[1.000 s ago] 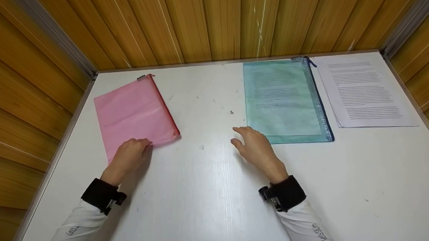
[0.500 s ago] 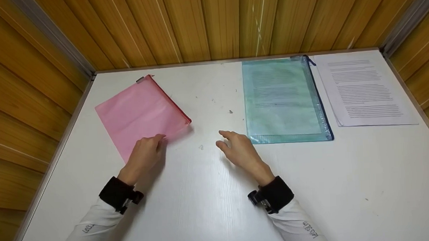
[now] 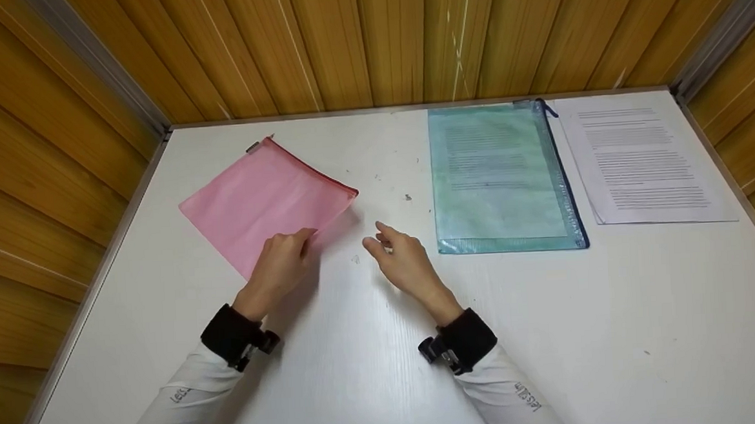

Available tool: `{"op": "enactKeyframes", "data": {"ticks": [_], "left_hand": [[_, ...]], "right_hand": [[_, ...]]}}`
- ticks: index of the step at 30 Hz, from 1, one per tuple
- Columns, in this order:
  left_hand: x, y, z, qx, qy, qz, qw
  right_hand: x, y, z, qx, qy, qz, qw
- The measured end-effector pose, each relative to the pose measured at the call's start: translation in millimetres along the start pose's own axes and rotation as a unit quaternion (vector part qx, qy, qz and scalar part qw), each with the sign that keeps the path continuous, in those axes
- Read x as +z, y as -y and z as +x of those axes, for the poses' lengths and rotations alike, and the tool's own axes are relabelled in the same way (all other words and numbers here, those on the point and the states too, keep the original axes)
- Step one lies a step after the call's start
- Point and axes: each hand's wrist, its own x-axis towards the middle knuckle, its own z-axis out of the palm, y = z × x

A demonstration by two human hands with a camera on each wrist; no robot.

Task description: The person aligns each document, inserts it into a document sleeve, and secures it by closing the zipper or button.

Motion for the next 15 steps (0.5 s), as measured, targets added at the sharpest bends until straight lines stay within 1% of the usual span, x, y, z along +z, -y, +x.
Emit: {"op": "enactKeyframes", "data": {"ticks": [2,4,7,10,12,15], "left_hand": [[2.0,-6.1,1.7,-0.001,-0.002,-0.002,1.0000],[4.3,-12.0,3.3,-0.003,-0.007,0.000,1.0000],[7.9,-20.0,4.7,-0.001,-0.008,0.010,0.9999],[11.9,-26.3,5.8,0.009,-0.007,0.015,0.9998],[14.2,-29.8,6.3,0.017,-0.003,0.016,0.9997],[17.5,-34.4,7.0,0.024,0.002,0.016,0.9996]], "right_hand": [[3.6,2.7,3.2,0.015,0.001,0.023,1.000],[6.0,5.4,7.4,0.033,0.007,0.059,0.998],[7.9,7.9,14.6,0.068,0.022,0.129,0.989],[8.1,8.6,22.0,0.111,0.038,0.191,0.975],[7.8,8.9,26.6,0.144,0.045,0.236,0.960],[7.4,8.0,32.2,0.186,0.044,0.292,0.937]]}}
